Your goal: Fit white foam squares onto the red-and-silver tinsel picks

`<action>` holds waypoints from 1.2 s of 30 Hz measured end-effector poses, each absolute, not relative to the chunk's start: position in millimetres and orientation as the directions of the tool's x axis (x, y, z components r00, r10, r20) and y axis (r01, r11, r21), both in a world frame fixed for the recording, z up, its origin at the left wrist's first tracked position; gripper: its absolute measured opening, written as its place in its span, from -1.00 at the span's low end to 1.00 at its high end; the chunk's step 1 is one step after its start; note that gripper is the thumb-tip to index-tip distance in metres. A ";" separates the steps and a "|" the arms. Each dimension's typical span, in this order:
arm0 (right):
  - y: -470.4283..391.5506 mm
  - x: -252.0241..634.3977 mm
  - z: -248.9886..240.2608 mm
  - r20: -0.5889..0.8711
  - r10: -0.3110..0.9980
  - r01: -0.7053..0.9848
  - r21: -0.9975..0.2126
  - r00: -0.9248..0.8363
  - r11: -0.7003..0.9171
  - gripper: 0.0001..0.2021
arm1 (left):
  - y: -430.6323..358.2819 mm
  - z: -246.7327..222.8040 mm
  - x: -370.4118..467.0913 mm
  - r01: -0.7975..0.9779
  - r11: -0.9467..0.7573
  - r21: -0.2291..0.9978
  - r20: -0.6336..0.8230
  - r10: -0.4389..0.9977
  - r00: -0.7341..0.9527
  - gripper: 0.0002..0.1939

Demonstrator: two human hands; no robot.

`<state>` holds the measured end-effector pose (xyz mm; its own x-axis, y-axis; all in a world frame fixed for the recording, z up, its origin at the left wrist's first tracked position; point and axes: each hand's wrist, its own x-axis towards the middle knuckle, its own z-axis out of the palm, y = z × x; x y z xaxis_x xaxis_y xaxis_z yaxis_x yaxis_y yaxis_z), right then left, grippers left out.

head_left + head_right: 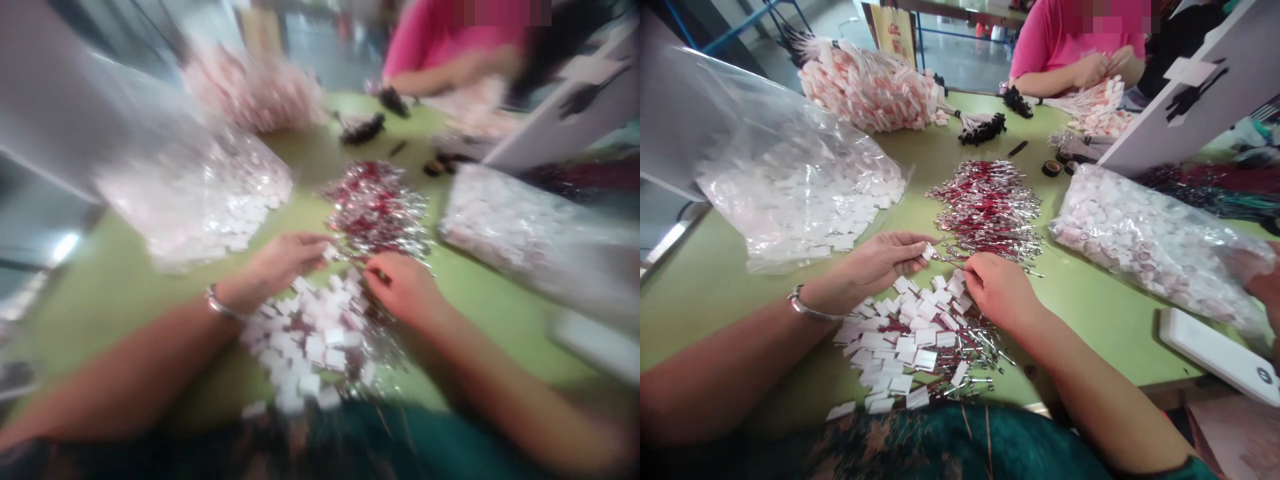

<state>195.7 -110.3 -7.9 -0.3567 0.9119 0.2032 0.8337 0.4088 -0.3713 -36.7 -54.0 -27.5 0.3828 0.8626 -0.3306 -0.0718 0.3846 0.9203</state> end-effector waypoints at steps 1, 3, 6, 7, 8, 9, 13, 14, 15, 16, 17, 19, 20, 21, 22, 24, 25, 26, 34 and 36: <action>-110.9 195.8 -8.2 0.208 0.911 0.840 -0.356 -0.357 0.411 -0.86 | -54.2 -26.6 -36.3 -0.091 0.404 0.910 -0.340 0.855 0.391 -0.70; -112.2 195.4 -7.8 0.216 0.906 0.841 -0.343 -0.363 0.419 -0.85 | -54.7 -24.9 -35.6 -0.130 0.429 0.894 -0.346 0.845 0.408 -0.71; -113.6 193.6 -4.5 0.167 0.914 0.826 -0.393 -0.369 0.405 -0.84 | -56.0 -22.3 -34.6 -0.182 0.457 0.871 -0.346 0.833 0.431 -0.75; -113.7 193.1 -3.1 0.137 0.918 0.813 -0.429 -0.372 0.394 -0.84 | -56.6 -21.3 -34.3 -0.194 0.458 0.867 -0.342 0.832 0.436 -0.76; -113.6 192.6 -1.6 0.108 0.919 0.796 -0.469 -0.378 0.383 -0.83 | -57.1 -20.3 -34.1 -0.203 0.456 0.866 -0.336 0.833 0.439 -0.76; -113.4 192.3 -0.3 0.084 0.919 0.777 -0.509 -0.385 0.371 -0.83 | -57.6 -19.3 -33.9 -0.211 0.449 0.868 -0.325 0.836 0.443 -0.76; -112.8 192.7 3.7 0.017 0.923 0.705 -0.641 -0.385 0.306 -0.83 | -58.5 -16.9 -33.7 -0.231 0.426 0.875 -0.290 0.843 0.453 -0.78; -113.0 192.8 4.7 -0.001 0.924 0.691 -0.665 -0.381 0.284 -0.83 | -58.4 -16.7 -33.8 -0.236 0.429 0.872 -0.290 0.842 0.455 -0.79; -113.2 192.9 5.7 -0.017 0.925 0.677 -0.687 -0.380 0.266 -0.83 | -58.3 -16.7 -33.9 -0.243 0.432 0.869 -0.291 0.841 0.456 -0.80; -113.5 192.9 6.7 -0.030 0.926 0.666 -0.704 -0.377 0.248 -0.83 | -58.2 -16.8 -34.1 -0.248 0.435 0.865 -0.291 0.840 0.458 -0.81; -113.9 192.7 7.7 -0.042 0.929 0.659 -0.717 -0.369 0.229 -0.82 | -58.0 -16.8 -34.2 -0.251 0.438 0.863 -0.290 0.838 0.463 -0.81; -114.3 191.9 9.3 -0.073 0.935 0.657 -0.730 -0.347 0.187 -0.82 | -58.0 -16.6 -34.3 -0.252 0.437 0.864 -0.280 0.831 0.480 -0.81; -114.3 191.5 9.8 -0.092 0.935 0.659 -0.733 -0.342 0.169 -0.82 | -58.2 -16.4 -34.2 -0.251 0.435 0.865 -0.275 0.828 0.488 -0.81; -114.1 191.1 10.3 -0.112 0.933 0.661 -0.735 -0.343 0.154 -0.82 | -58.4 -16.0 -34.1 -0.251 0.435 0.865 -0.272 0.826 0.494 -0.81; -113.7 190.7 10.7 -0.132 0.928 0.660 -0.737 -0.347 0.142 -0.82 | -58.7 -15.7 -33.9 -0.252 0.436 0.864 -0.271 0.824 0.497 -0.81; -112.6 190.5 11.8 -0.167 0.918 0.651 -0.750 -0.360 0.118 -0.82 | -59.2 -15.3 -33.7 -0.249 0.441 0.862 -0.279 0.824 0.494 -0.80; -112.0 190.6 12.6 -0.181 0.914 0.639 -0.762 -0.364 0.104 -0.81 | -59.3 -15.3 -33.8 -0.241 0.443 0.864 -0.286 0.824 0.489 -0.80; -111.4 190.7 13.6 -0.196 0.909 0.625 -0.776 -0.368 0.085 -0.81 | -59.2 -15.4 -34.1 -0.225 0.439 0.870 -0.290 0.825 0.485 -0.79; -110.6 189.0 12.4 -0.229 0.926 0.673 -0.739 -0.299 0.034 -0.82 | -60.9 -9.0 -31.2 0.180 0.137 0.974 -0.205 0.872 0.444 -0.74; -110.6 188.3 11.3 -0.209 0.918 0.682 -0.726 -0.336 0.085 -0.79 | -62.9 -5.5 -28.6 0.211 0.117 0.970 -0.206 0.859 0.469 -0.78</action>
